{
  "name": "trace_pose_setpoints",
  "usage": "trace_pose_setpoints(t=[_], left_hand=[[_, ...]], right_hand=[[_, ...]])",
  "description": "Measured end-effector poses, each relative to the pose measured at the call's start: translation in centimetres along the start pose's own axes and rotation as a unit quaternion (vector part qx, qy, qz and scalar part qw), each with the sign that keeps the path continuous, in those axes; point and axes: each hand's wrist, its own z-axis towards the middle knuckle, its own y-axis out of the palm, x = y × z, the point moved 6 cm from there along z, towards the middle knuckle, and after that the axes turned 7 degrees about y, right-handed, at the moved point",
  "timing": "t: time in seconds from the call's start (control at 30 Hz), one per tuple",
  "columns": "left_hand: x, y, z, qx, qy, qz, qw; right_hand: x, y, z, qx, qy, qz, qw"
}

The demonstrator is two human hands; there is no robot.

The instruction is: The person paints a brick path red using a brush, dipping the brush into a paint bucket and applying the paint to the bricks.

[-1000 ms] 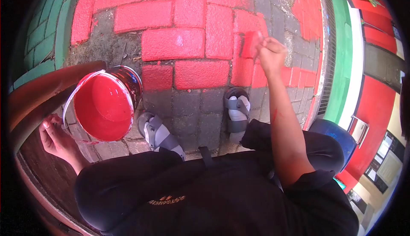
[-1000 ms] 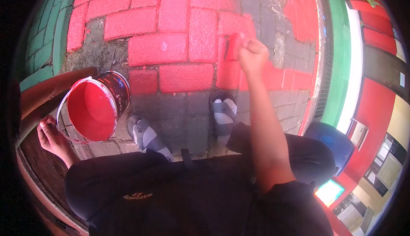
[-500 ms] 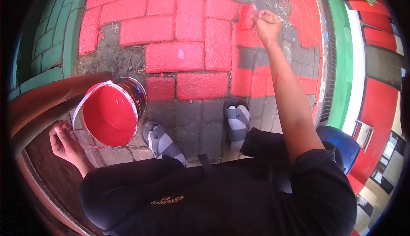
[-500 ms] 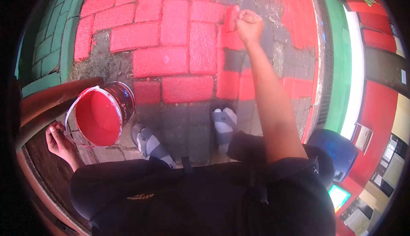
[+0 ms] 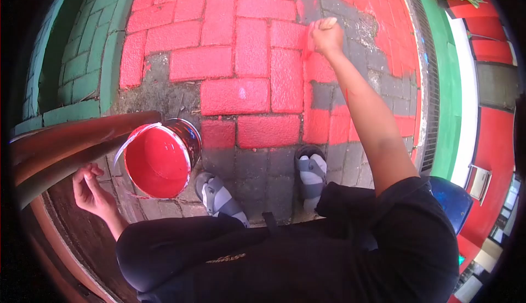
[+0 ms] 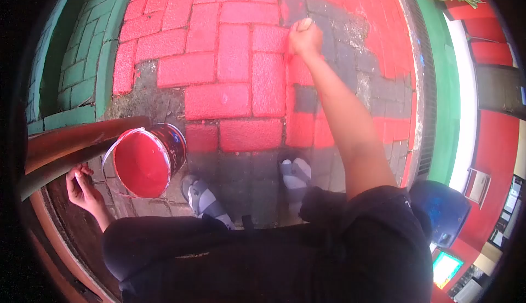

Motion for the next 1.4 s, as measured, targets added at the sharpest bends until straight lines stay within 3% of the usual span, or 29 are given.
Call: trace_pose_setpoints(t=[0.03, 0.1, 0.13, 0.2, 0.27, 0.3, 0.33, 0.4, 0.5, 0.53, 0.57, 0.63, 0.73, 0.8, 0.87, 0.9, 0.97, 1.0, 1.03, 1.07, 1.17, 1.23, 1.27, 1.33, 1.4], left_hand=[[0.7, -0.1, -0.2, -0.036, 0.021, 0.024, 0.999], [0.7, -1.3, -1.1, -0.043, 0.015, 0.061, 0.997], [1.0, -1.3, -1.0, -0.065, 0.003, 0.058, 0.996], [2.6, -0.9, -0.4, -0.092, -0.024, 0.058, 0.994], [6.3, 2.2, 0.9, -0.260, 0.070, 0.157, 0.950], [7.8, 3.1, 1.8, -0.266, 0.069, 0.155, 0.949], [9.3, 4.9, 2.1, -0.332, 0.078, 0.151, 0.928], [12.3, 9.1, 1.8, -0.452, 0.089, 0.140, 0.877], [15.2, 16.0, -0.7, -0.534, 0.129, 0.078, 0.832], [16.0, 18.6, -1.9, -0.551, 0.127, 0.052, 0.823], [16.1, 21.1, -3.4, -0.549, 0.094, 0.017, 0.830], [15.3, 25.7, -7.1, -0.564, -0.012, -0.035, 0.825], [14.1, 32.6, -14.1, -0.553, -0.077, -0.104, 0.823], [14.1, 37.2, -18.1, -0.574, -0.058, -0.115, 0.809], [14.5, 41.2, -21.4, -0.588, -0.121, -0.142, 0.787], [15.0, 42.7, -22.9, -0.585, -0.137, -0.150, 0.785], [15.4, 44.9, -26.1, -0.586, -0.156, -0.155, 0.780], [15.5, 45.9, -27.7, -0.570, -0.174, -0.176, 0.784], [15.5, 46.6, -28.9, -0.553, -0.192, -0.199, 0.786], [15.6, 47.0, -29.7, -0.554, -0.194, -0.202, 0.784], [15.2, 47.3, -32.1, -0.569, -0.206, -0.196, 0.771], [14.7, 47.0, -32.4, -0.568, -0.158, -0.194, 0.784], [14.3, 46.8, -32.2, -0.565, -0.160, -0.193, 0.786], [14.9, 46.6, -31.8, -0.568, -0.090, -0.204, 0.792], [14.6, 47.0, -31.7, -0.579, -0.109, -0.206, 0.781]], right_hand=[[-0.8, -0.6, 0.1, 0.000, 0.000, 0.002, 1.000], [-1.6, -1.9, -0.3, -0.127, -0.027, 0.095, 0.987], [0.5, -2.6, -1.4, -0.126, -0.022, 0.092, 0.988], [7.4, -3.2, -3.9, -0.220, 0.114, 0.185, 0.951], [9.8, -7.4, -2.9, -0.204, 0.116, 0.187, 0.954], [10.6, -9.9, -2.2, -0.178, 0.108, 0.196, 0.958], [11.3, -11.5, -1.3, -0.175, 0.112, 0.195, 0.958], [11.6, -14.1, 0.8, -0.123, 0.024, -0.026, 0.992], [12.6, -11.5, -1.5, -0.113, 0.021, -0.048, 0.992], [11.7, -9.4, -3.0, -0.114, -0.037, 0.010, 0.993], [10.6, -7.3, -4.0, -0.118, -0.100, 0.061, 0.986], [7.4, -4.9, -4.3, -0.228, 0.021, 0.200, 0.953], [9.3, -4.9, -3.1, -0.267, 0.046, 0.239, 0.933], [16.9, -7.0, -0.3, -0.181, 0.010, 0.125, 0.975], [20.1, -11.6, 1.6, -0.023, 0.105, 0.083, 0.991], [18.9, -12.8, 0.9, -0.024, 0.108, 0.082, 0.990], [13.7, -16.3, 0.2, 0.041, 0.041, -0.095, 0.994], [14.1, -14.1, -0.3, -0.030, 0.043, -0.040, 0.998], [13.3, -11.4, -2.3, -0.060, -0.048, 0.067, 0.995], [12.6, -8.6, -4.0, -0.103, -0.129, 0.045, 0.985], [7.8, -7.6, -6.8, -0.178, -0.094, 0.055, 0.978], [9.0, -5.5, -6.3, -0.309, 0.108, 0.293, 0.898], [11.0, -5.8, -5.2, -0.223, 0.069, 0.296, 0.926], [14.4, -7.9, -2.8, -0.224, 0.200, 0.251, 0.920], [16.8, -10.4, 0.9, -0.154, 0.045, 0.060, 0.985]])
